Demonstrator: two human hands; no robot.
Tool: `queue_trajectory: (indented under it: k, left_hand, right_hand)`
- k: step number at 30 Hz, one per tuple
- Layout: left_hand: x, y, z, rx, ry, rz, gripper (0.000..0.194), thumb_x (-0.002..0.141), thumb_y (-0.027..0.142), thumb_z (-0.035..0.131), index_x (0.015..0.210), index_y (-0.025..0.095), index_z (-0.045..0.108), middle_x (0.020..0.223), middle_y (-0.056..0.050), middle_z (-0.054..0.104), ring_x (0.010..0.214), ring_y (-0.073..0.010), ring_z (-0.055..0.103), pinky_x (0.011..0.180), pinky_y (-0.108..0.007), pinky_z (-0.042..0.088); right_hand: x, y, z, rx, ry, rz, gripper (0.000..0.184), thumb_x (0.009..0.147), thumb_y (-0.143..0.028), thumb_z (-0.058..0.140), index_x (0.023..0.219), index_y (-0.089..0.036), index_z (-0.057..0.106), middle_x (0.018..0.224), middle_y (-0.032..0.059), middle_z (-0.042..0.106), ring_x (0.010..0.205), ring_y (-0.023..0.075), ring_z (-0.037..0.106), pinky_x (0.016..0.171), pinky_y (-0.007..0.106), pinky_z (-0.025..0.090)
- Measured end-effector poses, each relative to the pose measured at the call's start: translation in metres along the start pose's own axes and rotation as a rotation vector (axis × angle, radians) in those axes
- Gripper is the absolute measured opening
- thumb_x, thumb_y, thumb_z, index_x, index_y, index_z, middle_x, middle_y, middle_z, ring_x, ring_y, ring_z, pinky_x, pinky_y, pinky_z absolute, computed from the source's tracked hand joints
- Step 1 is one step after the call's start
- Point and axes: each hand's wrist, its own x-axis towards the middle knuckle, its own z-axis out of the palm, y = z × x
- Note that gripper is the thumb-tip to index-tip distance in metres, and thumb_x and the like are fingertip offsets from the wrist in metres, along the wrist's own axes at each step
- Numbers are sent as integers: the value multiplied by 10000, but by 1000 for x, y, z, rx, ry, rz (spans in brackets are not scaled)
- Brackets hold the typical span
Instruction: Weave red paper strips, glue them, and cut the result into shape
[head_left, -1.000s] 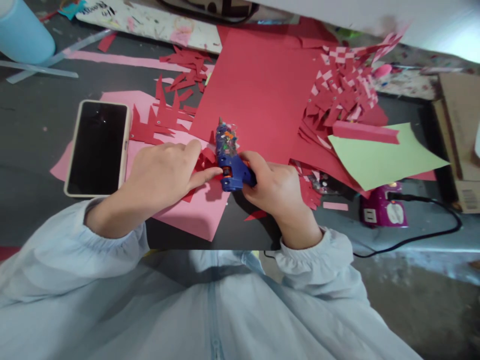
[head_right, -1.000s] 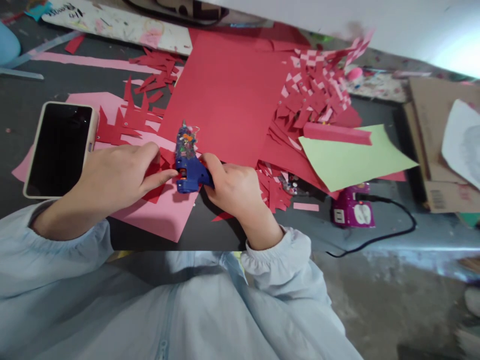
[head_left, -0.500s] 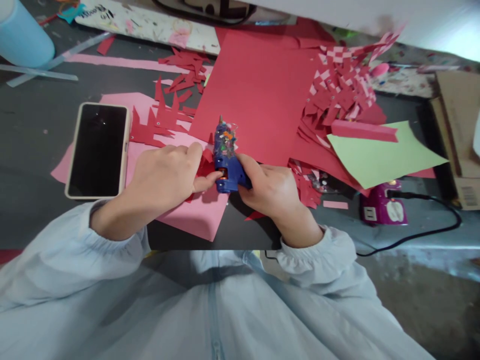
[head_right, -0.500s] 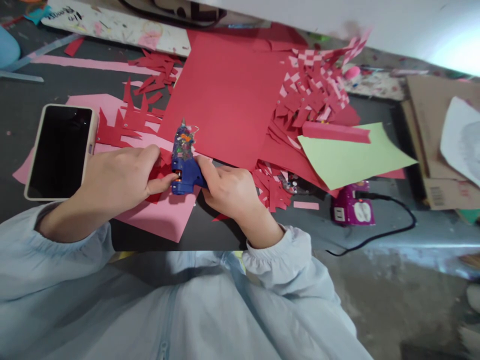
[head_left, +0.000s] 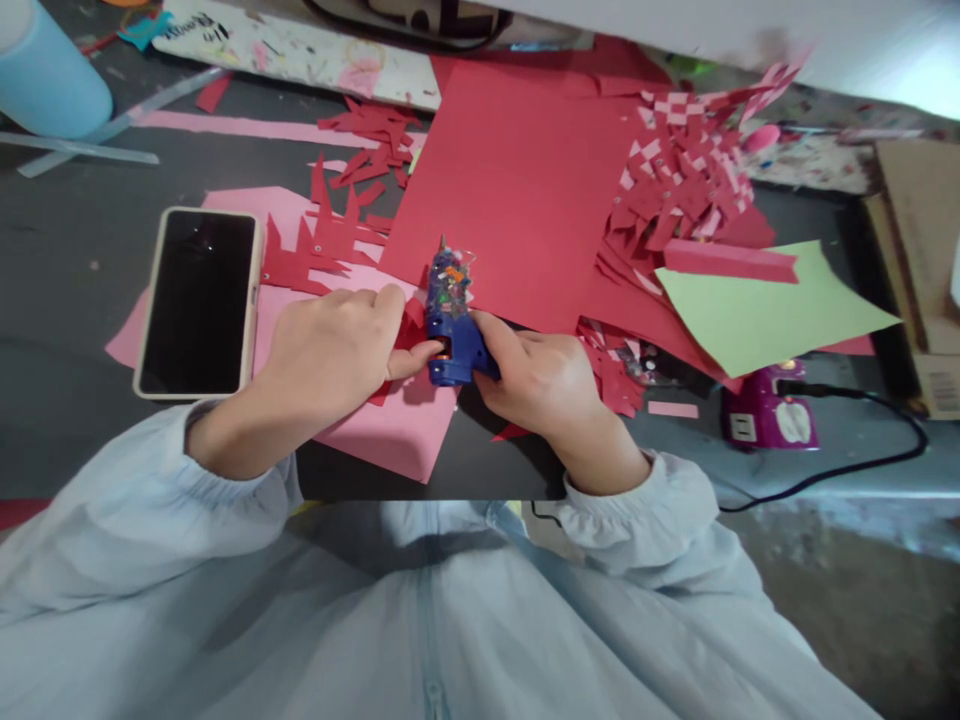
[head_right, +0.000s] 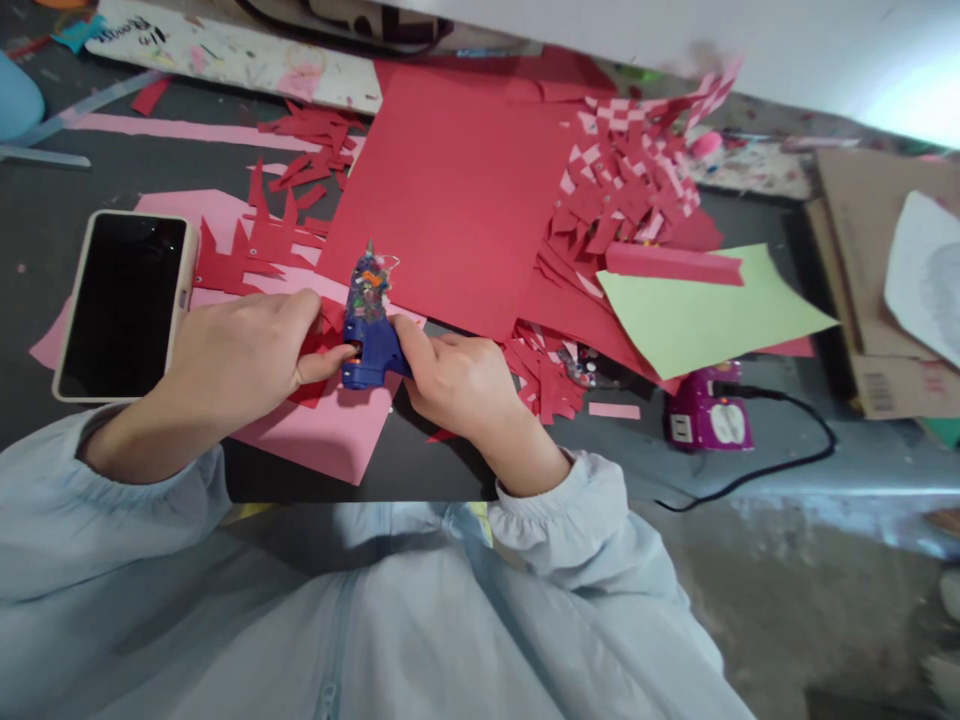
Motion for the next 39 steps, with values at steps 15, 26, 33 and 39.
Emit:
queue_trajectory:
  k: [15,26,33,39]
  left_hand:
    - [3,-10,2,-27,5,-14,503,942,613,542,1153,169,648,916,-105,755,854,-289,737,657,-309,439]
    - [3,-11,4,-16,51,-3,324,1013,371,405,1100,187,657,923,-90,744,850,-274,736,660,-320,466]
    - [5,-11,6,5,67,10,333,999,301,366,1043,186,676,901,-87,739,846,-257,724,676,-324,471]
    - [5,-10,3,-22,60,14,314,964,350,420,1045,189,677,918,-91,744,863,-261,722,697,-331,482]
  right_hand:
    - [8,4,-8,-11,-307,142,499,823,-223,449,1255,-71,647,702,106,742,612,228,652,506,304,276]
    - [10,3,-9,18,-357,181,481,834,-226,430,1257,-95,620,749,113,752,643,240,663,521,303,301]
    - [10,5,-10,40,-326,211,468,824,-223,423,1229,-97,620,731,108,740,630,239,653,521,296,310]
    - [10,4,-10,86,-307,217,445,813,-234,437,1192,-104,629,693,97,720,592,229,623,513,295,296]
